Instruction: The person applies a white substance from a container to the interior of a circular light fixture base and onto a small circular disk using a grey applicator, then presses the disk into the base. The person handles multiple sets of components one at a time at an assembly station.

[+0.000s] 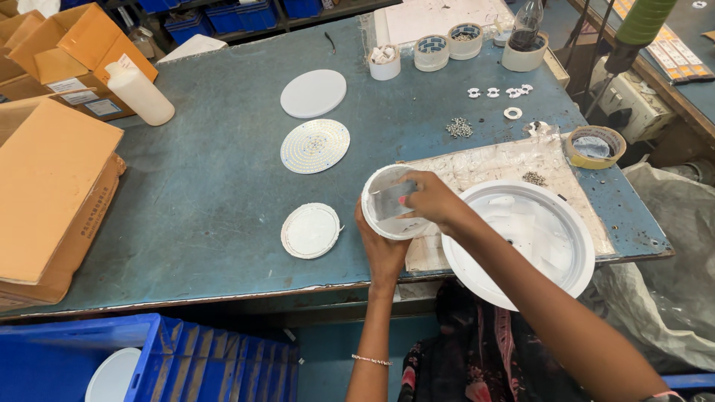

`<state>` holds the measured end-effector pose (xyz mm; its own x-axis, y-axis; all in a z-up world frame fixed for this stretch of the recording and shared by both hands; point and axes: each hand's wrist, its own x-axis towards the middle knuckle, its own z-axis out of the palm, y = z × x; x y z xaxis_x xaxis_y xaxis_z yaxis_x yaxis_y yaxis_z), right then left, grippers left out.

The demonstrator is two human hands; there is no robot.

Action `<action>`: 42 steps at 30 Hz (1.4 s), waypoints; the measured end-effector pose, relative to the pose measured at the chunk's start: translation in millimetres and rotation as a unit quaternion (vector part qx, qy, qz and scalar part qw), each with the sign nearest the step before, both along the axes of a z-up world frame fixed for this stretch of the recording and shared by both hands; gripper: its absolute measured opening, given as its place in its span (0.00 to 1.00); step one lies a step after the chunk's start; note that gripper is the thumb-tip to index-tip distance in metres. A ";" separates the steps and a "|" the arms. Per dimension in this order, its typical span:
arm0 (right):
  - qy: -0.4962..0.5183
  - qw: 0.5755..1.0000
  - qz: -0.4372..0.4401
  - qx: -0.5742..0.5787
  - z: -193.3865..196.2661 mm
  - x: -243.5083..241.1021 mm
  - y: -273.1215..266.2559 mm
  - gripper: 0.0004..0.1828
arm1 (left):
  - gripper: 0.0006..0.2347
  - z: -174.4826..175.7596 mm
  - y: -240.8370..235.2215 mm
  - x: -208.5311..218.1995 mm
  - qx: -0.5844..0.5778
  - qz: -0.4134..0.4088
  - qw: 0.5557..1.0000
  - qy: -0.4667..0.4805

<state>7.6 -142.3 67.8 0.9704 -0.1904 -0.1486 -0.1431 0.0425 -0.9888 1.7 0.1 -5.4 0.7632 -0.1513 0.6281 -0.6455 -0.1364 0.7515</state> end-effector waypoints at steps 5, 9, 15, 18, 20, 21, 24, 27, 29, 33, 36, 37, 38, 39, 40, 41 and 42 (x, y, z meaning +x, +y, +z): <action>-0.010 0.971 -0.050 -0.232 9.3 -11.3 -7.1 0.17 | 0.47 -7.5 -0.9 3.0 0.015 0.013 1.000 -0.004; -0.052 0.907 -0.061 -0.413 -22.6 16.3 6.2 0.15 | 0.47 -8.3 -1.0 5.2 0.028 0.020 0.999 -0.028; -0.007 0.935 -0.081 -0.346 -45.3 39.1 30.7 0.18 | 0.45 -1.7 0.4 -0.1 -0.007 0.004 1.000 -0.011; 0.000 0.962 -0.086 -0.259 -36.9 34.1 32.0 0.19 | 0.44 0.8 0.6 0.3 -0.011 0.005 1.000 -0.019; 0.008 0.977 -0.081 -0.196 -32.3 28.0 28.1 0.19 | 0.45 0.5 -0.2 0.3 0.003 0.010 1.000 -0.023; 0.013 0.983 -0.073 -0.168 -29.2 25.5 25.2 0.18 | 0.45 0.4 -0.5 0.3 0.005 0.013 1.000 -0.026; 0.010 0.994 -0.043 -0.096 -19.5 15.9 15.2 0.18 | 0.45 -1.8 -0.6 1.0 0.009 0.018 0.999 -0.030; 0.003 1.000 -0.018 -0.023 -7.0 7.6 4.9 0.18 | 0.46 -6.4 -1.5 5.0 0.016 0.033 0.999 -0.017; -0.006 1.000 -0.002 -0.016 4.6 2.4 -2.6 0.17 | 0.46 -7.6 -4.2 10.0 0.029 0.061 0.998 0.004; -0.021 0.997 0.020 -0.068 30.2 -6.1 -14.4 0.16 | 0.48 -5.8 -1.4 13.6 -0.045 0.027 0.991 0.124; -0.040 0.995 0.027 -0.084 42.8 -9.2 -20.1 0.15 | 0.48 -1.4 -1.6 18.6 -0.070 0.016 0.984 0.161; -0.049 0.995 0.029 -0.087 46.0 -11.2 -23.3 0.15 | 0.47 -0.1 -0.8 19.0 -0.062 0.021 0.985 0.158; -0.053 0.994 0.026 -0.090 49.2 -12.7 -26.7 0.15 | 0.47 1.0 -0.7 18.4 -0.055 0.026 0.986 0.155; -0.057 0.994 0.023 -0.092 52.4 -14.6 -31.0 0.16 | 0.46 1.5 -1.1 15.0 -0.037 0.047 0.987 0.147; -0.061 0.993 0.021 -0.095 56.2 -16.7 -36.2 0.16 | 0.46 2.1 -0.6 9.4 -0.019 0.069 0.988 0.140; -0.063 0.993 0.017 -0.099 60.2 -20.7 -42.5 0.16 | 0.45 3.7 1.2 1.9 0.001 0.089 0.987 0.133; -0.066 0.992 0.014 -0.104 65.4 -25.6 -50.9 0.15 | 0.41 6.3 3.2 -7.7 -0.005 0.105 0.987 0.121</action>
